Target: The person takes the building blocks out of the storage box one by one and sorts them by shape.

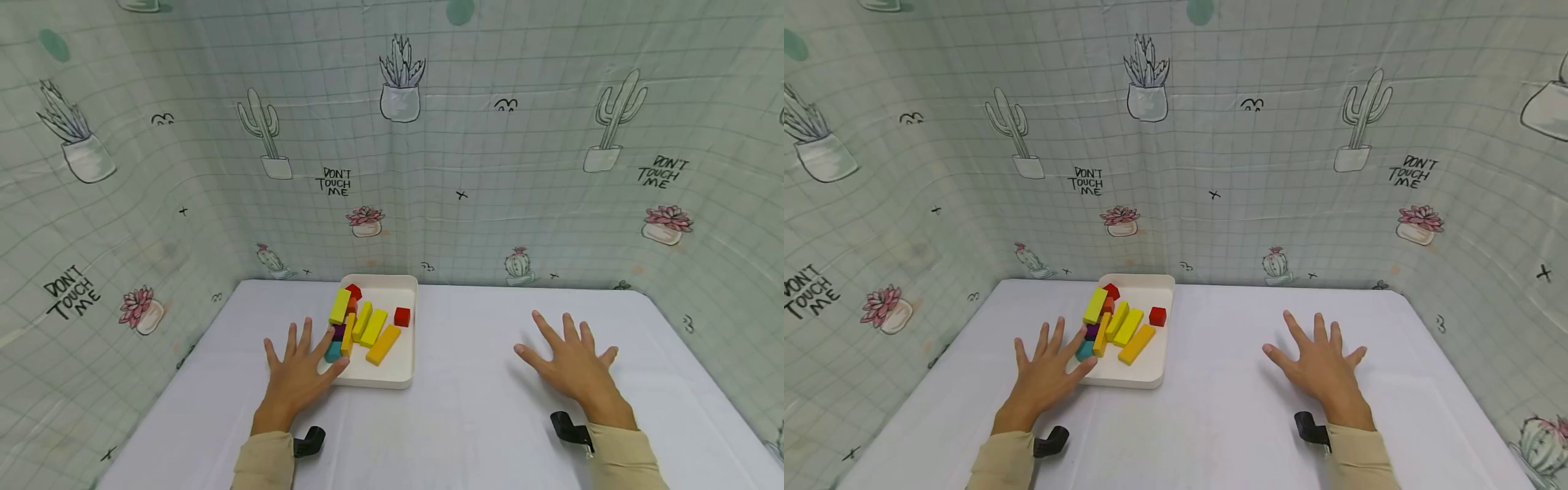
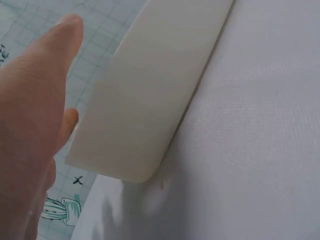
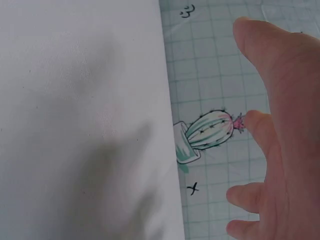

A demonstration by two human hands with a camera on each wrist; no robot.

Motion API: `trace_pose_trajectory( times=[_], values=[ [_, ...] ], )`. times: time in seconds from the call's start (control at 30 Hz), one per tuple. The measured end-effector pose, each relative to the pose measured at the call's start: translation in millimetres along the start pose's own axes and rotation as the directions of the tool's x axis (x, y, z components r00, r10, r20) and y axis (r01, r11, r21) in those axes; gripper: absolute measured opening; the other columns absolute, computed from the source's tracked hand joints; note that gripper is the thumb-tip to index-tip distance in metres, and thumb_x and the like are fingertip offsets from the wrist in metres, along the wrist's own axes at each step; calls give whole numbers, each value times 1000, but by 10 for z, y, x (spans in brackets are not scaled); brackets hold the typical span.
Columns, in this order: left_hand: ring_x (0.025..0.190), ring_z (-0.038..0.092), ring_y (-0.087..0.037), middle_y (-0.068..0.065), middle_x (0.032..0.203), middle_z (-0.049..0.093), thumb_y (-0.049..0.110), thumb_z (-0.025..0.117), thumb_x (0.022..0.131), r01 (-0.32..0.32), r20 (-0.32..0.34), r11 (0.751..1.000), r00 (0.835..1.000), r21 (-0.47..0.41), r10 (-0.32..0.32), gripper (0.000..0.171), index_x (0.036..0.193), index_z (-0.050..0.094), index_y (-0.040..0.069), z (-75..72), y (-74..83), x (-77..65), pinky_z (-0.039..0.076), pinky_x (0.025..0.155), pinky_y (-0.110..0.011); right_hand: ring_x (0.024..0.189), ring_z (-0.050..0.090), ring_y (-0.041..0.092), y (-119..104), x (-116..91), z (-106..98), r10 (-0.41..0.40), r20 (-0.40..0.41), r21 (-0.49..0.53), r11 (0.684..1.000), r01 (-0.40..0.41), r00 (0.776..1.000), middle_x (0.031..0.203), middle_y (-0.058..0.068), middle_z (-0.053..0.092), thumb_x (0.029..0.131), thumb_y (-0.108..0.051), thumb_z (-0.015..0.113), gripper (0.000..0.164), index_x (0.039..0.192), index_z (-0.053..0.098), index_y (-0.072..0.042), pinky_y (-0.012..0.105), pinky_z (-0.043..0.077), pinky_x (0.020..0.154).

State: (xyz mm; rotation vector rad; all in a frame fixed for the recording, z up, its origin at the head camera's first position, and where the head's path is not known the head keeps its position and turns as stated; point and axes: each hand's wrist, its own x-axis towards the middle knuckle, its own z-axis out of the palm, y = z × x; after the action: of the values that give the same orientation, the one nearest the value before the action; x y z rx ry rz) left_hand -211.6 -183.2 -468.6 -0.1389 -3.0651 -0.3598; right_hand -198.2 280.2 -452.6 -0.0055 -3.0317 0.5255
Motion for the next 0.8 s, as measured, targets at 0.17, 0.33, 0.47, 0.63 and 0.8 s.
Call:
trace_pose_trajectory(
  times=[0.17, 0.33, 0.47, 0.63, 0.8],
  values=[
    [150, 3, -47, -20, 165, 12, 69, 46, 93, 2, -15, 1000, 1000, -2, -2, 79, 156, 38, 22, 16, 10, -51, -20, 106, -72, 139, 7, 66, -11, -17, 50, -4, 5, 7, 1000, 4, 1000, 155, 41, 13, 88, -79, 43, 93, 161, 24, -23, 92, -6, 85],
    [149, 2, -48, -21, 165, 10, 70, 44, 93, 28, 1, 1000, 1000, 1, -28, 80, 156, 36, 22, 57, 8, -91, -23, 104, -71, 139, 7, 66, -32, -22, 69, -8, -8, 3, 1000, 8, 1000, 155, 41, 14, 88, -80, 43, 94, 160, 27, -22, 91, -6, 86],
    [150, 1, -48, -21, 165, 8, 70, 44, 93, 44, -2, 999, 999, 0, -44, 79, 156, 37, 22, 79, 8, -100, -25, 104, -69, 139, 8, 66, -62, -15, 69, -12, -16, -6, 1000, 12, 1000, 155, 41, 15, 88, -81, 42, 94, 159, 28, -22, 91, -5, 87],
    [150, 4, -46, -21, 165, 11, 69, 45, 94, 43, -20, 999, 999, -4, -43, 78, 156, 37, 22, 102, 12, -97, -24, 106, -68, 138, 10, 66, -85, -22, 112, -7, -10, -8, 1000, 7, 1000, 154, 41, 16, 87, -81, 43, 95, 159, 30, -20, 90, -4, 89],
    [149, 10, -47, -24, 163, 18, 68, 43, 95, 42, -42, 999, 998, -13, -43, 77, 155, 40, 19, 119, -11, -97, -18, 107, -71, 138, 13, 64, -120, -10, 146, -35, -35, 1, 999, 35, 999, 154, 39, 20, 88, -79, 45, 93, 158, 31, -20, 90, 1, 90]
  ],
)
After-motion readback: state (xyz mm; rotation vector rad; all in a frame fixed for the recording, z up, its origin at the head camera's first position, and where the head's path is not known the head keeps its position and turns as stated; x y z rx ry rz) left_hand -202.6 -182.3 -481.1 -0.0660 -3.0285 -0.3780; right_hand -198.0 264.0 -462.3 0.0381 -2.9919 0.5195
